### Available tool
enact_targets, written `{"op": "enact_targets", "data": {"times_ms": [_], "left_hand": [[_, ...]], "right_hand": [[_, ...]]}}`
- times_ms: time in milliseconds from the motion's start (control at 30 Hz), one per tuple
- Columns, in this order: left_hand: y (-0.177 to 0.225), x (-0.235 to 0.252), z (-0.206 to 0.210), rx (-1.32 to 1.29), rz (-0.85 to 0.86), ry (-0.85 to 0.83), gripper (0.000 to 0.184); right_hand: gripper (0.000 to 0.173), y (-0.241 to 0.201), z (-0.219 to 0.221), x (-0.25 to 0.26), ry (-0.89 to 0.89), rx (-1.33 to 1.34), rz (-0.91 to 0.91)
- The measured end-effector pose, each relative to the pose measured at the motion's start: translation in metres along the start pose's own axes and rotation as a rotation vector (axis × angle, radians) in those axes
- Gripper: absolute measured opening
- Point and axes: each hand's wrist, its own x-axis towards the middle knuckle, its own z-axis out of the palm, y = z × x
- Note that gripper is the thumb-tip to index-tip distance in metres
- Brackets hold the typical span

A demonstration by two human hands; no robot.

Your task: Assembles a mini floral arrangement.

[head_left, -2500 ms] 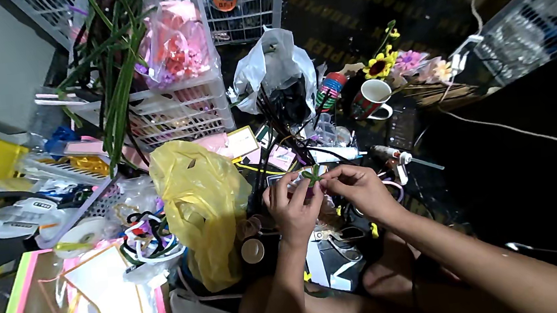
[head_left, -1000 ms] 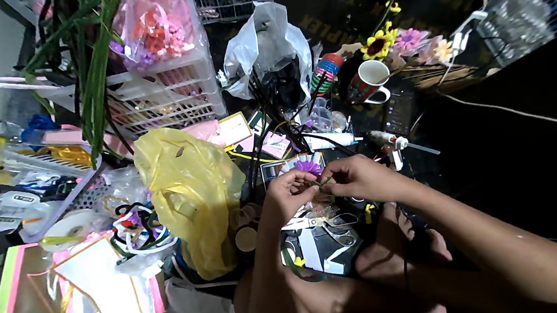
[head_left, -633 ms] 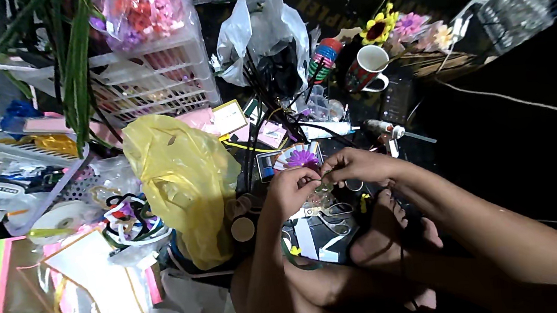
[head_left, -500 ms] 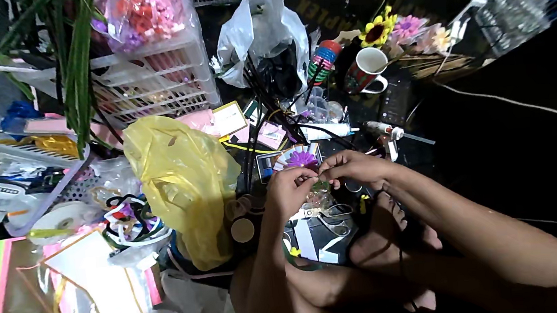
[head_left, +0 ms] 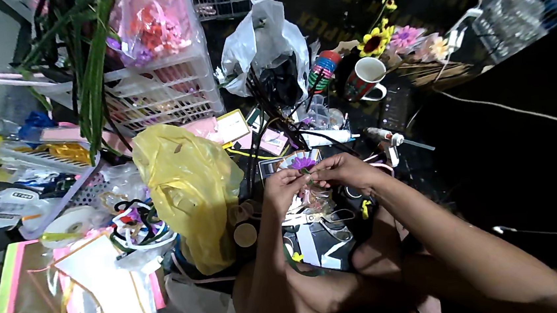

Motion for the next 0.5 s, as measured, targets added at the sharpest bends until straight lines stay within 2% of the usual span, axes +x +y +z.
{"op": "enact_targets", "data": {"times_ms": [167, 300, 400, 500], "left_hand": [[-0.006, 0.007, -0.005, 0.046, 0.131, 0.083, 0.008], [-0.008, 0.011, -0.006, -0.017, 0.064, 0.123, 0.018], [-0.007, 0.012, -0.011, -0.165, -0.024, 0.116, 0.017], [-0.005, 0.010, -0.014, -0.244, 0.045, 0.146, 0.013]], "right_hand": [[0.020, -0.009, 0.004, 0.003, -0.020, -0.055, -0.007], [0.014, -0.019, 0.012, 0.010, 0.090, -0.213, -0.118], [0.013, -0.029, 0.017, 0.020, 0.085, -0.306, -0.214], [0.010, -0.039, 0.019, 0.028, 0.102, -0.399, -0.265]]}}
